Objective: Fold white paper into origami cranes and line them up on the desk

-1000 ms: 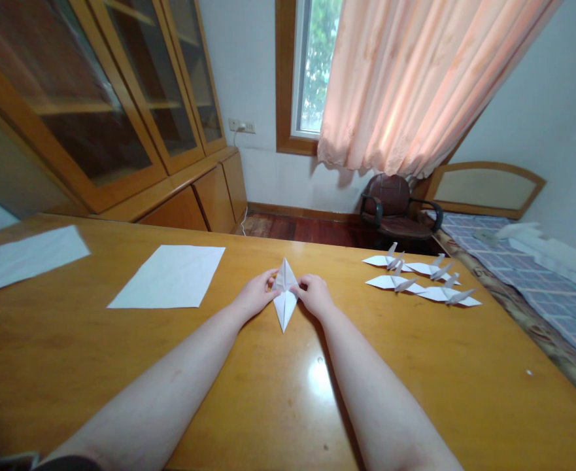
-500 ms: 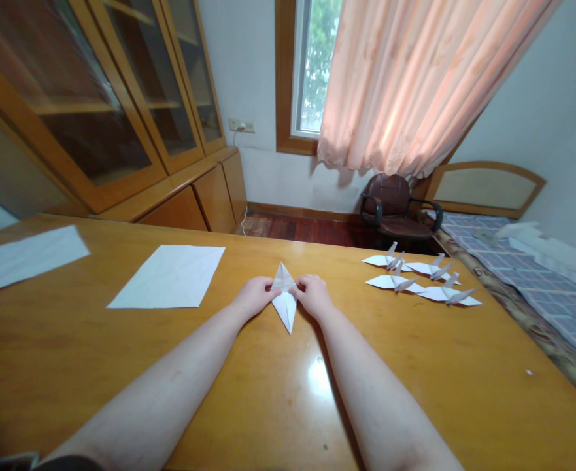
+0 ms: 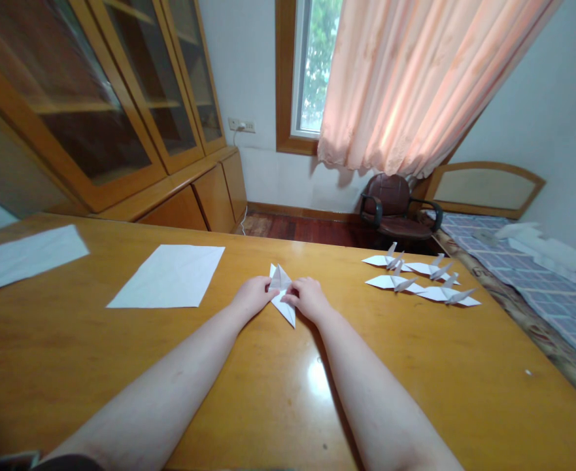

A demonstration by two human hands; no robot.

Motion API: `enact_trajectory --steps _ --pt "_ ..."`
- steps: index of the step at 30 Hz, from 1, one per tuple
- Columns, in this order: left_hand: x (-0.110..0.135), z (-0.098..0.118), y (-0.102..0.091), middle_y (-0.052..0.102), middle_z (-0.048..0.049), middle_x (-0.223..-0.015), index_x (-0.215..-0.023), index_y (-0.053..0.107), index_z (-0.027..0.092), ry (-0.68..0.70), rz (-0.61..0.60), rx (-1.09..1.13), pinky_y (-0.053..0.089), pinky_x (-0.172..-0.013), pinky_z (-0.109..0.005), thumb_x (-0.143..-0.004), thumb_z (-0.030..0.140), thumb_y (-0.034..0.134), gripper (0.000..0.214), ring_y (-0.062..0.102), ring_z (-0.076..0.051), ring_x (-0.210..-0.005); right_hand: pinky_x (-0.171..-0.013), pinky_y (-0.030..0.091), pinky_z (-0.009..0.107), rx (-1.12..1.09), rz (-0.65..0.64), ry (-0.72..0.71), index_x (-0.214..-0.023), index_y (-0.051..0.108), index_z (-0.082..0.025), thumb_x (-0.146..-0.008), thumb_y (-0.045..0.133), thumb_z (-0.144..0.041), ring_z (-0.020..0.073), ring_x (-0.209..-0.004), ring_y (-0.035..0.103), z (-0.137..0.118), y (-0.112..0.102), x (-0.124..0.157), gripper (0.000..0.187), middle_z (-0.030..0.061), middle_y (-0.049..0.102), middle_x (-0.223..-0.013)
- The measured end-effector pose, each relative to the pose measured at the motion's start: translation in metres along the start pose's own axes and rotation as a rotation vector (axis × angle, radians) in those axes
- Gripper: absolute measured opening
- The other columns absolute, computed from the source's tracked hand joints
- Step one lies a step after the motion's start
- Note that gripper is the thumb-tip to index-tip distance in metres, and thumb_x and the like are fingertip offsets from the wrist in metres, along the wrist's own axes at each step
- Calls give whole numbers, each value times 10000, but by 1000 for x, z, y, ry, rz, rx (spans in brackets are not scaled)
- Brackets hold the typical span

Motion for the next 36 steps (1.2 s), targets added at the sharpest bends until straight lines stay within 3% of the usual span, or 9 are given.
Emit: enact_trajectory --steps 6,14,17,22,27,31,36 --pt "1 1 -2 690 -68 -870 -872 677 201 -6 -5 -5 423 -688 -272 -770 350 579 205 618 -211 -808 -807 318 315 56 -20 46 -910 626 -203 -671 750 -445 208 -911 484 -1 0 2 362 52 593 -930" --pt "2 -1 -6 678 -70 -868 -848 643 198 -71 59 -5 419 -734 -289 -770 358 611 181 613 -216 -831 -827 325 335 17 -76 59 -889 650 -231 -593 799 -450 220 -930 479 3 0 1 397 43 590 -931" --pt "1 -5 -6 673 -65 -908 -948 612 203 -102 83 14 418 -749 -289 -784 313 606 198 612 -211 -850 -914 308 384 1 -44 -9 -991 646 -260 -595 797 -445 244 -1049 465 0 -3 2 462 58 581 -1115" --pt "-1 -9 -6 666 -64 -984 -1238 470 219 -113 122 83 419 -802 -308 -785 230 607 473 606 -218 -917 -1037 211 475 -15 -123 -19 -1225 557 -285 -656 754 -434 300 -1281 343 3 3 1 621 72 480 -1361" --pt "1 -8 -9 580 -119 -1203 -1255 472 210 -112 176 -5 374 -937 -371 -774 263 634 510 524 -262 -1108 -1066 109 563 0 -214 7 -1330 449 -310 -717 693 -456 320 -1364 223 8 10 1 676 78 394 -1433" --pt "2 -1 -5 513 -87 -1320 -1179 564 251 -3 153 -72 313 -1019 -420 -806 214 579 375 432 -271 -1222 -1068 71 585 8 -240 -7 -1353 408 -329 -751 660 -457 315 -1381 181 6 12 3 666 68 361 -1452" --pt "3 10 8 514 -74 -1339 -1230 546 241 191 62 -62 274 -1069 -394 -859 156 458 390 420 -224 -1263 -1055 27 618 -9 -259 -28 -1379 358 -337 -750 661 -456 334 -1379 175 1 11 3 709 68 347 -1459"
Point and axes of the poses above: each hand's wrist, its own x-axis away from the middle knuckle, its own y-axis out of the palm, z = x × y, the point moved 5 cm from there along -x, towards the middle knuckle
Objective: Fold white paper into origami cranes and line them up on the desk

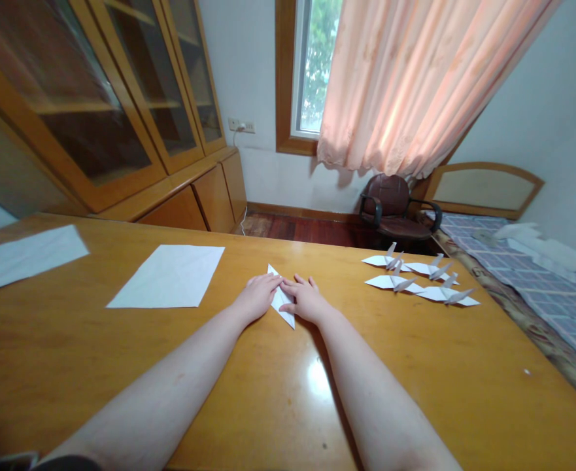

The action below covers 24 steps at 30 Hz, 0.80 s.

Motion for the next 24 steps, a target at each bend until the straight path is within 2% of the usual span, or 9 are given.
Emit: enact_trajectory --steps 2,6,14,24 --pt "1 2 4 489 -98 -1363 -1274 508 209 23 -42 -13 279 -1070 -394 -879 184 428 403 414 -227 -1275 -1053 25 620 -7 -4 6 -1382 351 -336 -750 663 -447 336 -1379 172 -2 -1 0 713 72 343 -1460" --pt "4 2 9 377 -137 -1440 -1349 418 152 16 -89 -52 218 -1105 -426 -889 272 439 476 300 -241 -1353 -1054 35 617 -17 -1 18 -1373 368 -334 -750 663 -437 327 -1379 181 -4 -3 1 697 71 356 -1453" --pt "4 -8 11 286 -157 -1479 -1394 341 133 -77 -86 -148 130 -1109 -522 -903 435 375 577 220 -259 -1383 -1067 78 589 -18 21 -2 -1304 480 -311 -712 703 -423 314 -1357 252 -11 -2 1 642 73 425 -1411" --pt "5 -10 7 247 -95 -1504 -1425 290 174 -195 -103 -236 90 -1087 -600 -903 524 257 629 180 -302 -1385 -1050 93 626 26 -45 -18 -1268 506 -351 -686 721 -434 328 -1341 281 -23 -9 5 626 44 443 -1403"
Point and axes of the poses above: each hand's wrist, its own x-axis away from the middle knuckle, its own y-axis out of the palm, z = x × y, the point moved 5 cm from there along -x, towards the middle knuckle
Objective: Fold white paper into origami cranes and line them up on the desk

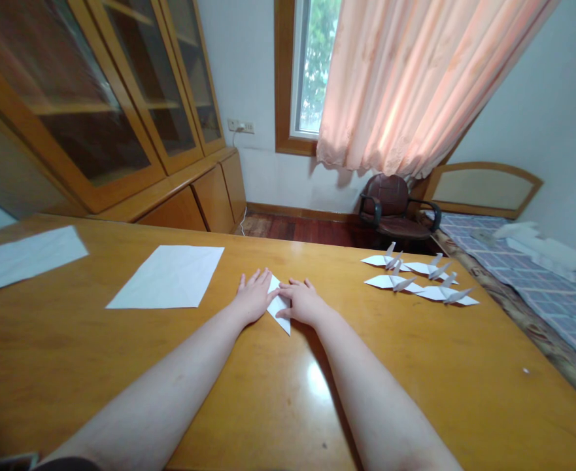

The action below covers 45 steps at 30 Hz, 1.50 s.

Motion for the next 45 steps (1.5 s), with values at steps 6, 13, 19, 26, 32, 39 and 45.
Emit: enact_trajectory --steps 6,13,19,26,32,39,45 --pt "-3 -9 -3 256 -17 -1506 -1431 280 225 -52 -15 26 82 -1074 -635 -907 417 280 559 153 -326 -1386 -1074 51 604 -9 -50 9 -1355 405 -328 -695 704 -467 320 -1369 217 4 4 1 738 63 373 -1446" --pt "-5 -13 1 245 -22 -1511 -1439 261 244 -59 -9 21 64 -1079 -624 -899 446 279 577 110 -336 -1395 -1079 -16 604 -8 -85 60 -1427 251 -325 -678 669 -581 335 -1401 46 15 10 2 895 48 194 -1518" --pt "-3 -12 1 211 -33 -1521 -1449 233 230 -37 -34 7 47 -1080 -620 -868 570 280 675 74 -346 -1398 -1082 -18 593 28 -139 104 -1460 146 -249 -499 755 -617 368 -1395 -22 20 9 4 1195 118 63 -1534" --pt "-3 -13 2 200 -29 -1524 -1452 221 238 -40 -36 0 52 -1084 -608 -843 614 297 719 72 -347 -1398 -1087 -26 570 15 -161 92 -1468 86 -231 -391 814 -557 373 -1391 -47 24 10 6 1339 156 16 -1531" --pt "-4 -13 0 209 -46 -1524 -1444 241 262 -65 -22 -9 84 -1088 -590 -837 621 317 709 104 -350 -1394 -1091 3 573 -97 -3 -8 -1459 153 -250 -564 729 -597 337 -1396 100 20 3 7 1120 139 210 -1507" --pt "-5 -19 -7 206 -167 -1509 -1438 262 183 -241 80 -20 123 -1096 -549 -841 600 346 733 130 -350 -1391 -1091 113 552 -122 202 49 -1365 389 -241 -699 684 -494 300 -1341 290 26 2 1 771 107 454 -1384" --pt "-3 -13 -23 235 -71 -1516 -1417 309 250 -119 200 27 138 -1101 -553 -893 373 358 541 137 -310 -1395 -1089 151 539 -152 233 84 -1368 384 -255 -626 760 -426 299 -1326 323 32 3 -3 850 106 457 -1382"
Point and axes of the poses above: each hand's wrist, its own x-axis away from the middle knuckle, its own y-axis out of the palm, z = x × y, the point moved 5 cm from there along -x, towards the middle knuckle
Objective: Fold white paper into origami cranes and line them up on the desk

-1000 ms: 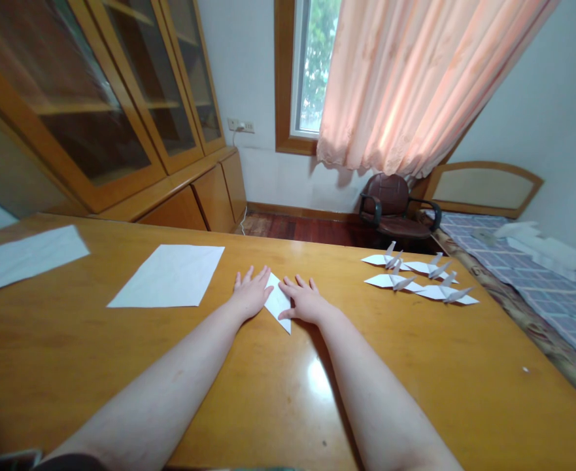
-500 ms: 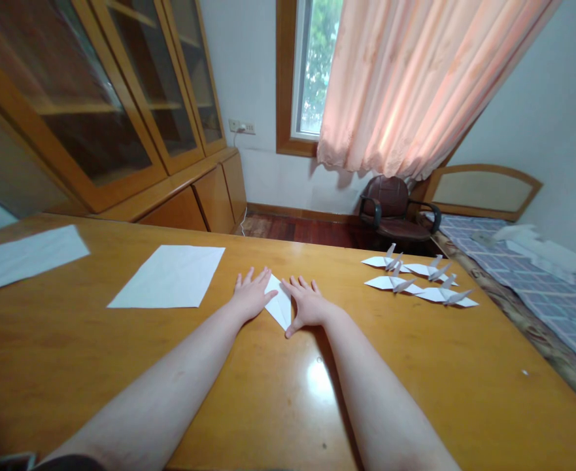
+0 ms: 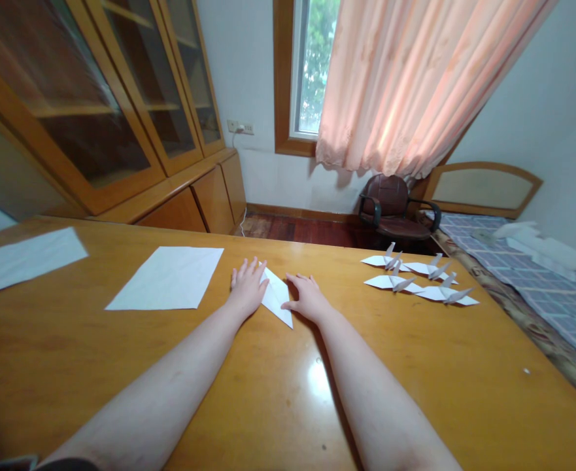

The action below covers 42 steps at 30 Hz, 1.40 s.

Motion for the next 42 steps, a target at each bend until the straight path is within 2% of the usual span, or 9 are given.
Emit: enact_trajectory --steps 3,6,10,13,20,25,32,36,42 --pt "0 4 1 292 -22 -1497 -1352 419 293 96 -38 9 99 -1102 -575 -873 282 405 479 129 -290 -1399 -1082 159 547 -4 17 -23 -1322 451 -268 -651 752 -355 292 -1309 353 -3 -4 1 740 92 511 -1336" --pt "0 6 9 388 -9 -1447 -1288 492 302 169 -109 30 118 -1101 -569 -886 246 381 421 223 -252 -1377 -1084 170 524 6 14 -172 -1212 565 -284 -754 651 -263 254 -1296 376 -16 -9 5 466 62 570 -1272" --pt "0 4 17 409 -25 -1434 -1306 471 309 166 -145 38 190 -1082 -555 -901 252 359 424 311 -237 -1338 -1058 268 448 0 -146 -324 -1168 607 -278 -820 564 -295 220 -1207 487 -37 -3 12 352 63 588 -1251" --pt "1 1 16 420 -27 -1426 -1289 488 348 120 -105 12 169 -1063 -601 -905 309 373 403 323 -270 -1325 -1066 218 502 77 -150 -317 -1186 594 -270 -731 672 -413 248 -1214 477 -42 -1 14 484 90 564 -1280" --pt "-4 0 13 483 -36 -1377 -1247 545 328 130 -125 25 144 -1069 -604 -909 320 376 378 264 -295 -1357 -1079 142 545 206 -35 -169 -1110 631 -330 -867 527 -317 217 -1226 467 -19 -10 7 265 33 594 -1251" --pt "0 15 14 441 -33 -1409 -1289 512 266 319 -246 139 206 -1117 -418 -883 168 380 438 336 -194 -1336 -1022 338 425 208 37 -153 -1070 667 -260 -889 474 -253 201 -1126 553 -5 -11 2 266 64 637 -1180" --pt "10 21 3 416 -73 -1425 -1304 502 242 334 -260 225 242 -1106 -382 -797 483 558 564 342 -246 -1331 -979 403 355 180 38 -120 -1107 657 -215 -813 585 -395 224 -1113 560 -9 -14 6 352 86 648 -1148" --pt "7 21 3 496 -78 -1362 -1207 594 240 342 -227 234 292 -1075 -356 -807 412 574 436 410 -241 -1285 -942 424 335 184 41 -89 -1072 673 -218 -819 582 -394 218 -1057 589 -9 -16 6 321 78 662 -1118" --pt "1 19 3 673 -77 -1056 -904 682 198 273 -192 324 420 -905 -319 -801 371 598 218 570 -224 -1060 -908 435 318 184 44 -35 -1037 685 -234 -853 532 -383 206 -1034 595 -6 -15 4 283 63 665 -1113"
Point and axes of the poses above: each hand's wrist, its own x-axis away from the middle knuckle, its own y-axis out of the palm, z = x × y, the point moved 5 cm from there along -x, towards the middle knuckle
